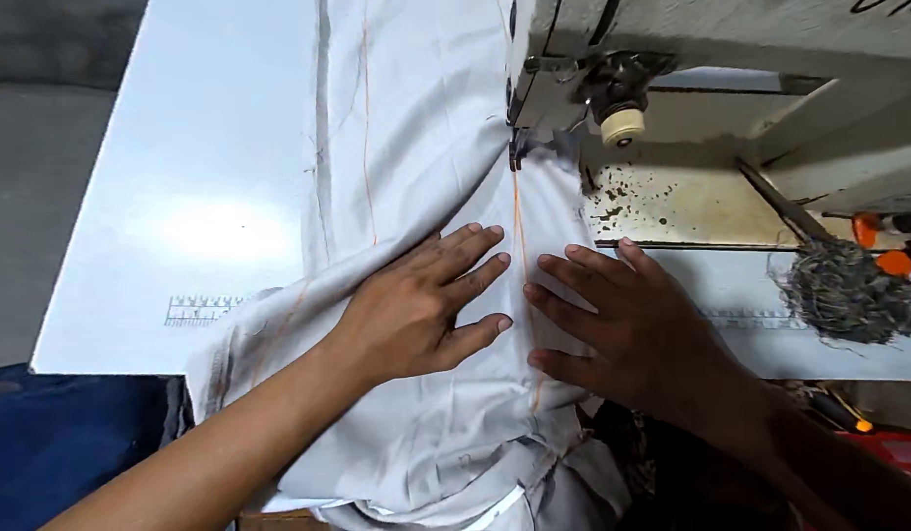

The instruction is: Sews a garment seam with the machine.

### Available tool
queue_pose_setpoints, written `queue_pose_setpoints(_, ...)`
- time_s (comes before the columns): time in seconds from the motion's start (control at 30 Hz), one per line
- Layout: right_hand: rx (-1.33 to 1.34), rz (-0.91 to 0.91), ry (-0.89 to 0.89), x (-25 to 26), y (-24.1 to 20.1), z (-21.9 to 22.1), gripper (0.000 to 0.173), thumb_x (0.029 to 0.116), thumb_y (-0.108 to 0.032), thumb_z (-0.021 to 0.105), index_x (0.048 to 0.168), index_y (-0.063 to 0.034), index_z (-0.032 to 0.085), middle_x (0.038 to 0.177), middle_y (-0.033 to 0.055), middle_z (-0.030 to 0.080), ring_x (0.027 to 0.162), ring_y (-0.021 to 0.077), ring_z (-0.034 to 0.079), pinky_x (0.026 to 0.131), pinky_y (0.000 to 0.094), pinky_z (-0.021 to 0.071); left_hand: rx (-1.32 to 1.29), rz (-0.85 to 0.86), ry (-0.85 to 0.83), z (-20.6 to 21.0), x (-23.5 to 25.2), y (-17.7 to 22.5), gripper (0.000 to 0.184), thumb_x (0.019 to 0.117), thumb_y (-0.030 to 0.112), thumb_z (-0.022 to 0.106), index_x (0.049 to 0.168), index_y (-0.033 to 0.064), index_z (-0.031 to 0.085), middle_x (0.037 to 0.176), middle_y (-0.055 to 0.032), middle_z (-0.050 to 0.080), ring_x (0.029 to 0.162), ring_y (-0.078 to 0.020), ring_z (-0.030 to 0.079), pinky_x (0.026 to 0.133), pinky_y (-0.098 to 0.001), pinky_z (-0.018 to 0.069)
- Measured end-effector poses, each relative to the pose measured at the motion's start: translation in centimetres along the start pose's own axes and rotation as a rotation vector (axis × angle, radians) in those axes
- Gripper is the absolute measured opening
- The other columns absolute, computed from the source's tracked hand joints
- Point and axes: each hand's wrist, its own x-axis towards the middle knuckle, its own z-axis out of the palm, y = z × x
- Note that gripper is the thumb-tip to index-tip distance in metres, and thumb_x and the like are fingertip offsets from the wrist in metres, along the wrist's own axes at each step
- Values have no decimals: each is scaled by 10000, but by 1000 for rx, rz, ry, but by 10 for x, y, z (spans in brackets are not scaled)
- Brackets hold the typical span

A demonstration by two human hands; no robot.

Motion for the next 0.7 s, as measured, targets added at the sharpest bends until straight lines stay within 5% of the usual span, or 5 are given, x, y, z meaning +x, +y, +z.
queue_pose_setpoints(0.7,-75,27,14,12,3,-1,578,1002,-669,424,1329,-282,703,1443,47,615,1378,285,529,1160,665,286,42,80,-43,-10,47,-57,635,1017,586,456,1428,132,625,1544,-115,519,1457,-228,462,1207,-401,356)
